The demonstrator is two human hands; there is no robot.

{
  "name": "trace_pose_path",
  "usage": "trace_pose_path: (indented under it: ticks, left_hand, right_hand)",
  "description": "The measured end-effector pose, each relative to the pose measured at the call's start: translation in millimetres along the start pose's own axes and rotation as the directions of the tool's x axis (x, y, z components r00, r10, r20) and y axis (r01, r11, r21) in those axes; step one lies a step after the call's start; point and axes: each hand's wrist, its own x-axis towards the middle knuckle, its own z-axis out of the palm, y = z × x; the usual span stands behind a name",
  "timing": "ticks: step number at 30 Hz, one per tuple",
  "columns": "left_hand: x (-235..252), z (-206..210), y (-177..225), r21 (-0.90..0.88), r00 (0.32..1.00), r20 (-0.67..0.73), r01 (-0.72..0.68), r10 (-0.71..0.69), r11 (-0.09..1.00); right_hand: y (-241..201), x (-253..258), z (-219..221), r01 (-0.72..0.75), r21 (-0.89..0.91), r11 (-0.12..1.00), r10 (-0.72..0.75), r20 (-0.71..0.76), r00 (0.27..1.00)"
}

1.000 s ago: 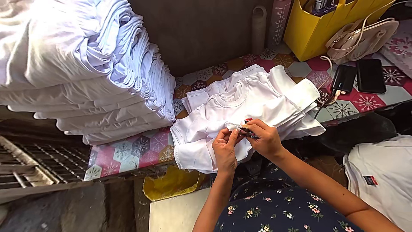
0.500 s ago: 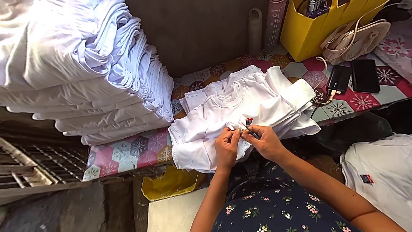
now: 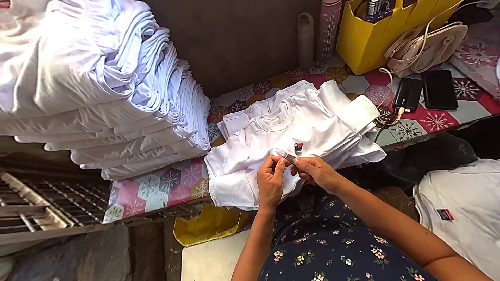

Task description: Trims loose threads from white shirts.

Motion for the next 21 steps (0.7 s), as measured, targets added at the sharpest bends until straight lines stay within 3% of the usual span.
trace_pose_path:
  ticks: [8,13,21]
  left_hand:
    - [-2.3,-2.4,-3.7,0.087,0.990,0.045,-0.135,0.132,0.987]
    - [-2.2,-4.6,-8.3,0.063,0.992,0.037,-0.127,0.124,0.990]
    - [-5.6,-8.2,-17.0,0.156,0.959,0.128,-0.270,0.251,0.950]
  right_hand:
    - [-4.2,12.5,-2.9,-0.230,0.271,0.935,0.219,0.069,0.973]
    - [-4.8,12.7,-2.8,-0.210,0.197,0.958,0.208,0.030,0.978]
    - [-19.5,8.9,-7.6,-0.273,0.135,0.953,0.266,0.067,0.962]
